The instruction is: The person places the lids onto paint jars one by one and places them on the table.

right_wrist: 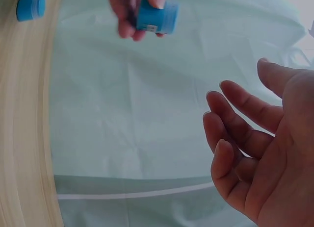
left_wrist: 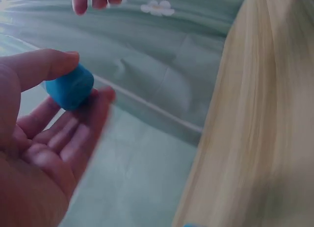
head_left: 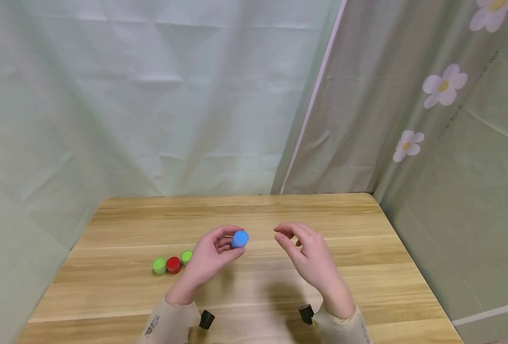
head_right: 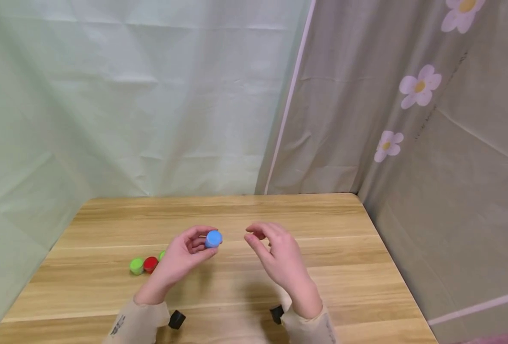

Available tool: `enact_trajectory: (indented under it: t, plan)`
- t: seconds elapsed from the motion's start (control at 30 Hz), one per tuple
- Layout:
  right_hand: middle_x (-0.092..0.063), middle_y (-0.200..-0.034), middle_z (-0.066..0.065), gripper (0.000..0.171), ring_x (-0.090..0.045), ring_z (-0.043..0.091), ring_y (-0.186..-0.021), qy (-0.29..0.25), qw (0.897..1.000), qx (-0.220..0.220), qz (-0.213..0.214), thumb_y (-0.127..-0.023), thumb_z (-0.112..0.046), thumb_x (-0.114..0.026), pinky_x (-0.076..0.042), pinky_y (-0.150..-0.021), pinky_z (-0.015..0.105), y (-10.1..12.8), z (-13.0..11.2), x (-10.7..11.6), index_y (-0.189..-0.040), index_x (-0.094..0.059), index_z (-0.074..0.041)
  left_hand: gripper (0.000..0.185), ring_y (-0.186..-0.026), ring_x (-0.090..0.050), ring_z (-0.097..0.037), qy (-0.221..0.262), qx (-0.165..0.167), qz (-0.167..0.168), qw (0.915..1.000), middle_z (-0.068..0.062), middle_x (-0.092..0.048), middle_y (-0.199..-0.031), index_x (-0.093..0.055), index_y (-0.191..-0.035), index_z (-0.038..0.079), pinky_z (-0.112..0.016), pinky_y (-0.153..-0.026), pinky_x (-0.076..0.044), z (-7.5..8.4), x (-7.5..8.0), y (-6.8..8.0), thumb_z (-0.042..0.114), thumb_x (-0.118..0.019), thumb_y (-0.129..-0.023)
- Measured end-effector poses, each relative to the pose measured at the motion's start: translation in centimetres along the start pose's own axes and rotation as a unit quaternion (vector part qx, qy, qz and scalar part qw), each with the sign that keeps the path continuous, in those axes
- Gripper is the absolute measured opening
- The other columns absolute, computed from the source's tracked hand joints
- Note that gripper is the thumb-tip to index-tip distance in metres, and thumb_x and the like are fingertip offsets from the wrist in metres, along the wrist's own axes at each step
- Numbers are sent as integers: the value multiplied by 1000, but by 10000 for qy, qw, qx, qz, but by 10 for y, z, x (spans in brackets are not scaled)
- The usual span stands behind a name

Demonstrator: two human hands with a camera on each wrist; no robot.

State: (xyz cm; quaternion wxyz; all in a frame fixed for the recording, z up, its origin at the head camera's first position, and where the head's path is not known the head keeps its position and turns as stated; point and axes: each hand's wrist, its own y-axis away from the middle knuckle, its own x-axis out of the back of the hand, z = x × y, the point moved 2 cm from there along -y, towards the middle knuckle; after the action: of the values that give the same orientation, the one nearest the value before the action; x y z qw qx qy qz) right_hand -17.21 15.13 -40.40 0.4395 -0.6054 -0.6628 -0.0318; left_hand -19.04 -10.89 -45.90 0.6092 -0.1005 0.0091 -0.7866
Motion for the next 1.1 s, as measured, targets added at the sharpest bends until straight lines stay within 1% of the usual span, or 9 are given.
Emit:
enact_trajectory:
  t: [0.1, 0.17, 0.23, 0.4, 0.57, 0.63, 0.73, 0.93, 1.1]
  plan:
    - [-71, -103, -15, 17, -64, 5, -96, 23, 10000, -67, -45, -108, -31, -68, -55, -75, 31, 0, 3, 1, -117, -78, -20, 42, -112, -71, -23, -882, -129, 232, 9957, -3, -75, -119, -69, -128, 10, -48, -102, -56, -4, 8, -6, 7, -86, -91]
    - [-71, -104, -16, 18, -64, 5, -96, 62, 9999, -101, -88, -108, -32, -67, -55, -75, 31, 1, 5, 2, -117, -78, -20, 39, -118, -68, -25, -1487, -171, 354, 9881, 0, -75, -119, -68, -125, 13, -54, -107, -51, -7, 11, -10, 8, -87, -91]
    - [-71, -104, -16, 19, -64, 5, -96, 99, 9997, -142, -143, -108, -33, -67, -56, -74, 31, 2, 8, 3, -117, -78, -21, 37, -124, -65, -29, -1930, -83, 387, 9804, 0, -74, -121, -67, -122, 14, -57, -110, -47, -11, 13, -13, 9, -87, -91]
    - [-69, -102, -17, 20, -63, 4, -92, 226, 9987, -295, -340, -108, -35, -67, -56, -74, 31, 5, 17, 4, -116, -78, -21, 29, -119, -63, -35, -2794, 211, 251, 9596, -4, -71, -117, -70, -113, 12, -56, -107, -48, -25, 12, -17, 11, -87, -90]
    - [-68, -100, -17, 19, -61, 4, -89, 318, 9974, -397, -505, -109, -35, -66, -56, -73, 32, 8, 26, 4, -115, -78, -22, 25, -110, -61, -30, -3600, 314, 94, 9324, -2, -71, -107, -76, -105, 12, -57, -103, -47, -36, 12, -18, 11, -91, -86]
    - [-67, -100, -17, 19, -61, 4, -88, 335, 9971, -401, -555, -109, -35, -66, -56, -73, 33, 9, 28, 4, -115, -78, -22, 26, -106, -60, -28, -3820, 334, 65, 9235, -2, -71, -105, -77, -105, 11, -57, -100, -47, -40, 12, -18, 10, -92, -84]
    - [-67, -100, -18, 19, -61, 4, -88, 358, 9966, -422, -612, -108, -36, -67, -57, -74, 36, 11, 30, 4, -115, -78, -22, 27, -101, -60, -26, -4017, 367, 55, 9150, -3, -72, -104, -78, -104, 11, -58, -99, -46, -43, 14, -17, 9, -93, -83]
    - [-67, -99, -18, 16, -61, 4, -87, 412, 9959, -466, -659, -107, -35, -69, -58, -75, 38, 12, 31, 3, -114, -78, -24, 26, -100, -62, -26, -4147, 385, 51, 9091, -4, -72, -102, -78, -103, 10, -58, -99, -47, -50, 18, -15, 9, -93, -82]
    - [-67, -99, -19, 17, -60, 2, -85, 450, 9957, -401, -708, -107, -36, -69, -56, -74, 32, 13, 32, 2, -113, -78, -23, 27, -99, -63, -27, -4218, 472, 86, 9054, -5, -72, -104, -78, -106, 9, -59, -99, -47, -55, 20, -14, 11, -93, -83]
